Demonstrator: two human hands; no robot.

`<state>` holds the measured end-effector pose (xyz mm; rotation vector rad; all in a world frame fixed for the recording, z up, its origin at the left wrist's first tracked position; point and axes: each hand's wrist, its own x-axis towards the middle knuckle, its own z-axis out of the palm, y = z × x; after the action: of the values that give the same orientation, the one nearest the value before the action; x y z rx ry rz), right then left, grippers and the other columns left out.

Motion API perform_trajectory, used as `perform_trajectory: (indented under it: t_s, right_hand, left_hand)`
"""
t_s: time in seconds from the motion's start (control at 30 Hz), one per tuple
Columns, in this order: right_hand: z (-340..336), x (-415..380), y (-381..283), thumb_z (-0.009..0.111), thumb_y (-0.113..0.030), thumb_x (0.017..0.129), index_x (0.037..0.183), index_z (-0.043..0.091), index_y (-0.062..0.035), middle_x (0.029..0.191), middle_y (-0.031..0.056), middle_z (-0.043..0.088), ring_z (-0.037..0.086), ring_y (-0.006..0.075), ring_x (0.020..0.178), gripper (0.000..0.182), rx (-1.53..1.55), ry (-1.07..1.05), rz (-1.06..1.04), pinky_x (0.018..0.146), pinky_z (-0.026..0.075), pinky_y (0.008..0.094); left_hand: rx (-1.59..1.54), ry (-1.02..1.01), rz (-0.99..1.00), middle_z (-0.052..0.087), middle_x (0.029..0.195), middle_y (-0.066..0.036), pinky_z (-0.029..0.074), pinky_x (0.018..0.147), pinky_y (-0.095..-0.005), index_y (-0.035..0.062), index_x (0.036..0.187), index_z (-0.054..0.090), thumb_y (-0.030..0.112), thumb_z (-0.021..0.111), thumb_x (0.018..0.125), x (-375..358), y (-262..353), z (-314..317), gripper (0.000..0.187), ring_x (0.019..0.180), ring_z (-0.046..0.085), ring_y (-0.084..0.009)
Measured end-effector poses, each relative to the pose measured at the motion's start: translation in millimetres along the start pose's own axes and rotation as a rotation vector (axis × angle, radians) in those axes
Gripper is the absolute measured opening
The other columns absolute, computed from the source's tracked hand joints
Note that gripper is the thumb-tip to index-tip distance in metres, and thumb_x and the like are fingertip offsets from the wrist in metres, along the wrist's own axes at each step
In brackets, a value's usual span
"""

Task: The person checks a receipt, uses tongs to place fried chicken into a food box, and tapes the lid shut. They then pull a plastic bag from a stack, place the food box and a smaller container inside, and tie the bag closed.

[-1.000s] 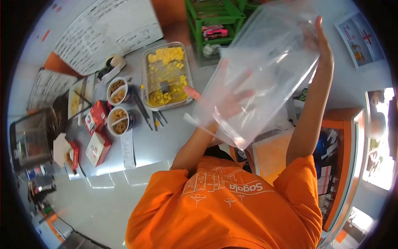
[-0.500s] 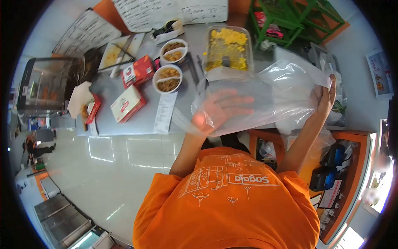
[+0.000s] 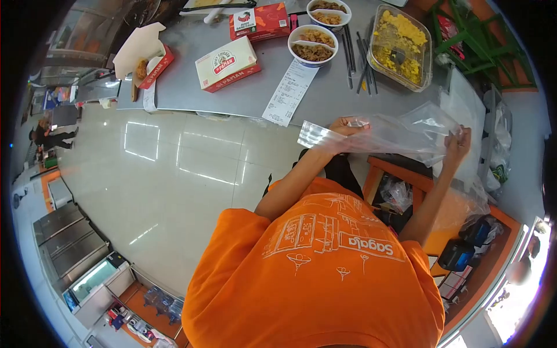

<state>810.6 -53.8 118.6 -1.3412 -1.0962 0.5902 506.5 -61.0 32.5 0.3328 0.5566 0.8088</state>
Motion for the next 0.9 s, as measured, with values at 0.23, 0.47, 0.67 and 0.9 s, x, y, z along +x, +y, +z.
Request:
perform_trajectory:
  t_s: [0.23,0.47,0.67,0.9]
  right_hand:
    - [-13.4,10.0,68.0,0.061,-0.015,0.082,0.096,0.045,-0.0030,0.086,0.0092,0.048,0.050,0.0179,0.076,0.024,-0.946,-0.050,-0.031,0.071,0.042,0.0307]
    - [70.8,-63.2,6.2,0.062,-0.024,0.082,0.109,0.048,-0.0033,0.101,0.0115,0.054,0.055,0.0227,0.092,0.037,-0.536,-0.401,0.238,0.079,0.043,0.0324]
    - [108.2,-107.9,44.3,0.058,-0.027,0.085,0.107,0.051,-0.0066,0.107,0.0129,0.054,0.053,0.0293,0.100,0.031,-0.584,-0.663,0.066,0.088,0.036,0.0486]
    - [100.4,-104.6,79.7,0.056,-0.031,0.085,0.107,0.052,-0.0089,0.118,0.0105,0.052,0.036,0.0296,0.126,0.031,-0.698,-0.634,-0.015,0.095,0.013,0.0683]
  left_hand:
    - [0.325,0.184,0.272,0.061,0.071,0.000,0.044,0.063,-0.0200,0.0036,0.077,0.063,0.011,0.066,0.080,24.9,-28.4,-21.8,0.008,0.066,0.054,-0.0062]
    - [0.409,0.473,0.445,0.058,0.066,-0.001,0.042,0.053,-0.0221,0.0007,0.071,0.060,0.011,0.063,0.081,17.7,-31.2,8.6,0.014,0.059,0.052,-0.0070]
    - [-0.001,0.590,0.359,0.059,0.066,-0.002,0.038,0.046,-0.0186,-0.0030,0.081,0.064,0.008,0.065,0.079,4.2,-29.7,-8.9,0.011,0.053,0.051,-0.0055]
    - [0.292,0.510,0.131,0.062,0.072,-0.004,0.044,0.053,-0.0188,-0.0026,0.084,0.064,0.009,0.067,0.079,-16.2,-11.7,-48.0,0.013,0.061,0.056,-0.0085]
